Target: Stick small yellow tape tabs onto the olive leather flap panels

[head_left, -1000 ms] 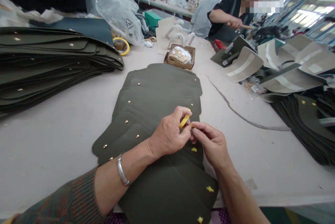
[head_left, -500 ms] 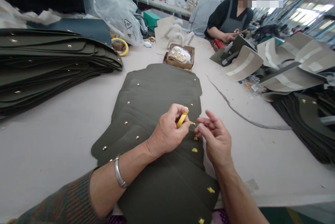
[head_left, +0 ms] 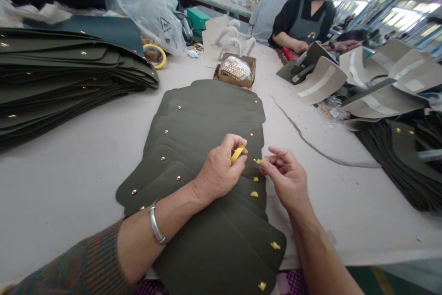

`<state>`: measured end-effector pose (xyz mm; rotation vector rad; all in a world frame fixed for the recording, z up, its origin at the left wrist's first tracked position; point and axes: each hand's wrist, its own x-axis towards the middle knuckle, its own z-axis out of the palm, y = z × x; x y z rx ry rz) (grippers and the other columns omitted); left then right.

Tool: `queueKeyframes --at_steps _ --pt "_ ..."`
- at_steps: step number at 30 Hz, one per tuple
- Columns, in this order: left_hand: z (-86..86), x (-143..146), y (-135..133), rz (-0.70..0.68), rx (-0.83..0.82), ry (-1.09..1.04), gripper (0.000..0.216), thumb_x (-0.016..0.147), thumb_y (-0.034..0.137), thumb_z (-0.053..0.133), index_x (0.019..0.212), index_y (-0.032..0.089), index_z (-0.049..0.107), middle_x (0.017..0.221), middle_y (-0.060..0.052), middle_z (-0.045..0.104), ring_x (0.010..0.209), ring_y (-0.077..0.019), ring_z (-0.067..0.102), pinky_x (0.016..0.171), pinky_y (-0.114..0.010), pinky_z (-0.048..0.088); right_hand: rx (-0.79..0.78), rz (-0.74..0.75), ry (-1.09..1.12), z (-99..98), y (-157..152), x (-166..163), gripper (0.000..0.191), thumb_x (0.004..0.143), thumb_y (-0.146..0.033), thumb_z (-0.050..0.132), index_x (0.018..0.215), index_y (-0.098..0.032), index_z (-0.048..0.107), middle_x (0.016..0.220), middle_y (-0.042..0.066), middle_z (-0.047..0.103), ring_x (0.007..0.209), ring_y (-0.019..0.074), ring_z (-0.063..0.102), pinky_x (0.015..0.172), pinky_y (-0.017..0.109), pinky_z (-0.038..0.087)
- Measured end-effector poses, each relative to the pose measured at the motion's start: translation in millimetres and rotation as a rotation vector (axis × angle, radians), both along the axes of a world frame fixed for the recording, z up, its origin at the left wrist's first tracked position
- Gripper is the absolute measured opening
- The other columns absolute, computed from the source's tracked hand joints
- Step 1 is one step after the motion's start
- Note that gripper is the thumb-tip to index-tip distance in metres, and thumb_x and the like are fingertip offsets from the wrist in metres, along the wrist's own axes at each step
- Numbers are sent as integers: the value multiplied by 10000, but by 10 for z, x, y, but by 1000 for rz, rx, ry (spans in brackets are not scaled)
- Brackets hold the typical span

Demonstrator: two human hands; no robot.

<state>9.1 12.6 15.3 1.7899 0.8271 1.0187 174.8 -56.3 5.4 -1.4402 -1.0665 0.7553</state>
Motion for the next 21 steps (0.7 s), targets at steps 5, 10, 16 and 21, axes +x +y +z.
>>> queueKeyframes --at_steps 5,10,16,21 --pt "49 -28 -15 23 66 40 196 828 180 572 1001 184 480 862 11 636 639 -83 583 636 -202 467 -178 95 -83 -106 65 242 387 760 -326 688 1090 -189 541 719 -18 622 646 124 559 590 258 430" --pt "55 -74 -1 74 317 127 127 927 249 459 1029 177 484 931 -22 645 785 -117 621 734 -239 476 -190 135 -202 -115 130 245 369 783 -320 640 1113 -193 537 730 -15 620 636 125 552 593 259 428" --pt "2 -64 32 59 443 285 89 927 216 440 998 183 482 906 -16 638 808 -138 622 728 -250 482 -198 120 -427 -78 193 203 337 790 -295 606 1104 -182 554 736 5 638 626 136 580 597 262 461" --pt "-22 -56 28 31 483 424 87 930 217 433 977 178 494 932 -26 638 842 -157 617 737 -267 496 -201 102 -549 -45 218 145 308 786 -265 584 1081 -179 574 715 2 640 605 134 586 593 259 470"
